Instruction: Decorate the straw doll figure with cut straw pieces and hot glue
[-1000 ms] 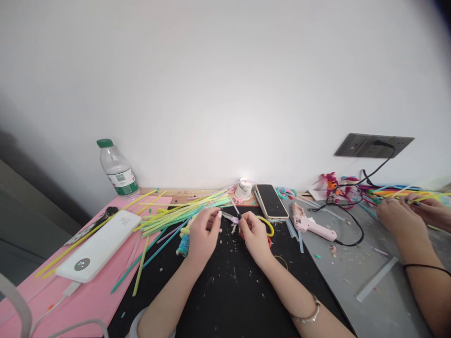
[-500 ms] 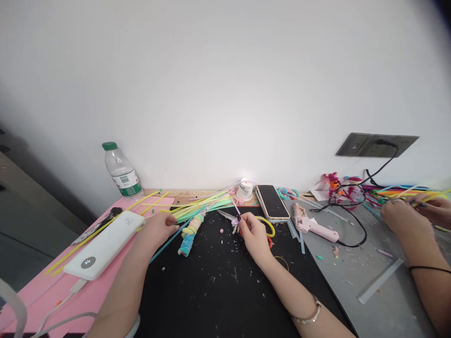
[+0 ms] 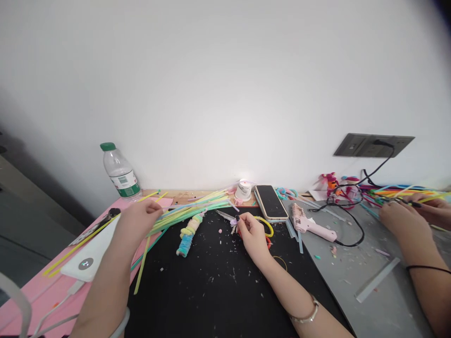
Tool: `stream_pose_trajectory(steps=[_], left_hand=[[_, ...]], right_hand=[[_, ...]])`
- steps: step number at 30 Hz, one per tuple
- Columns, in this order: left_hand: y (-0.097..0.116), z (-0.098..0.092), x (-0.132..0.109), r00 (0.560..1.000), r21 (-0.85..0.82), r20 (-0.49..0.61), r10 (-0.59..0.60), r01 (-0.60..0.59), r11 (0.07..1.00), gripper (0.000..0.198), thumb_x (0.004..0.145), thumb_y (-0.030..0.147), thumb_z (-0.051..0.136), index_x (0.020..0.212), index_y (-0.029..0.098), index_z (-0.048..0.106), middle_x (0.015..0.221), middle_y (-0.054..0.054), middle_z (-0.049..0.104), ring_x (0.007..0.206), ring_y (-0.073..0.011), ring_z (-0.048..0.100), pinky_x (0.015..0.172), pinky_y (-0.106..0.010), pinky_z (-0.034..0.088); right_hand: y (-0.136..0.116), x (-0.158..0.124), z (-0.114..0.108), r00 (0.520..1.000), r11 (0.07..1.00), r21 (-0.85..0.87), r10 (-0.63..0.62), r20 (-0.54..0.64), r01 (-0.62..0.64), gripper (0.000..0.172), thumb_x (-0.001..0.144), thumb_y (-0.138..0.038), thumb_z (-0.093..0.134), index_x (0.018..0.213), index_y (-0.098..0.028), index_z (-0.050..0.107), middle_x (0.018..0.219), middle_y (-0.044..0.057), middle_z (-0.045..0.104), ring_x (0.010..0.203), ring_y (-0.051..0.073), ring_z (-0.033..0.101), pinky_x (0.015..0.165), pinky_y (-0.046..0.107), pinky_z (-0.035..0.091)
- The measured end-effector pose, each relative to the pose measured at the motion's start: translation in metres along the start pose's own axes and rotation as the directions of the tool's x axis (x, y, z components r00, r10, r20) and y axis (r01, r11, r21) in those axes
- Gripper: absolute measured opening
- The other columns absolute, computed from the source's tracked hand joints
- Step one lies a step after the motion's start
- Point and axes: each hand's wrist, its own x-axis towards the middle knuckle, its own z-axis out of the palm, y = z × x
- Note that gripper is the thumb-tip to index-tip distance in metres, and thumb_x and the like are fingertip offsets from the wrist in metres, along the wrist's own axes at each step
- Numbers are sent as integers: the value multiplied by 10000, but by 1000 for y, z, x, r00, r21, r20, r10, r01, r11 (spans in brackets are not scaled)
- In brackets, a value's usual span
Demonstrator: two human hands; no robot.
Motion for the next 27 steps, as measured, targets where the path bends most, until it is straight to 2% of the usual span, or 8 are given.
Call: stream_pose_trajectory(steps=[2, 5, 7, 9, 12, 15, 21, 27], left_hand=[[9, -13, 3, 979, -22, -203, 3, -8, 1000, 146, 635, 400, 653, 572, 270, 643, 498, -7, 604, 520, -230, 580, 457, -308, 390], [23, -22, 6, 887, -15, -420, 194, -221, 975, 208, 706, 474, 604, 668, 285, 682, 527, -36, 604, 687, -278, 608, 551, -362, 436], [30, -23, 8, 835, -42, -472, 283, -342, 939, 205, 723, 469, 591, 681, 294, 691, 616, -48, 644, 855, -308, 589, 649, -403, 457], [35, -23, 10, 843, -131, -473, 257, -356, 925, 153, 688, 435, 636, 662, 301, 704, 616, -49, 648, 894, -314, 567, 677, -409, 460], [38, -29, 13, 957, -338, -275, 95, -188, 922, 111, 597, 393, 724, 662, 303, 725, 607, -26, 657, 731, -272, 593, 550, -346, 451], [38, -37, 17, 999, -498, -7, 38, -37, 866, 194, 549, 404, 766, 696, 283, 726, 714, -36, 707, 699, -253, 626, 496, -312, 463], [36, -32, 23, 929, -469, 341, 143, 36, 882, 286, 611, 422, 731, 844, 257, 726, 847, -90, 730, 762, -249, 669, 481, -255, 491], [36, 9, 15, 901, -508, 427, 75, 170, 844, 281, 688, 469, 648, 772, 216, 738, 764, -121, 719, 673, -253, 681, 506, -289, 535]], right_hand=[[0, 0, 0, 1000, 1000, -1, 2, 2, -2, 217, 873, -338, 439, 708, -200, 472, 585, -23, 477, 534, 127, 445, 504, 227, 348], [1, 0, 0, 1000, 1000, -1, 1, 4, -1, 216, 870, -336, 439, 704, -202, 467, 583, -23, 477, 536, 128, 442, 506, 226, 348], [1, 0, 1, 1000, 1000, 4, 4, 2, -4, 216, 872, -335, 437, 704, -201, 463, 582, -26, 470, 531, 125, 435, 504, 225, 344], [1, 0, 1, 1000, 1000, 6, 4, 2, -4, 213, 872, -331, 437, 705, -201, 461, 581, -29, 465, 526, 121, 427, 502, 223, 341], [1, 0, 0, 1000, 1000, -2, 2, 3, -2, 204, 869, -318, 441, 705, -199, 465, 577, -31, 465, 524, 119, 425, 502, 222, 341], [1, 0, 0, 1000, 1000, -10, 2, 4, -2, 200, 866, -309, 445, 701, -197, 467, 579, -29, 472, 526, 118, 431, 505, 221, 345], [2, -1, 1, 1000, 1000, -9, 3, 7, -3, 198, 860, -311, 446, 696, -201, 463, 576, -29, 470, 523, 121, 434, 504, 222, 348], [2, -1, 0, 1000, 1000, -9, -1, 10, 1, 192, 859, -300, 442, 700, -199, 475, 577, -25, 486, 524, 123, 444, 510, 224, 354]])
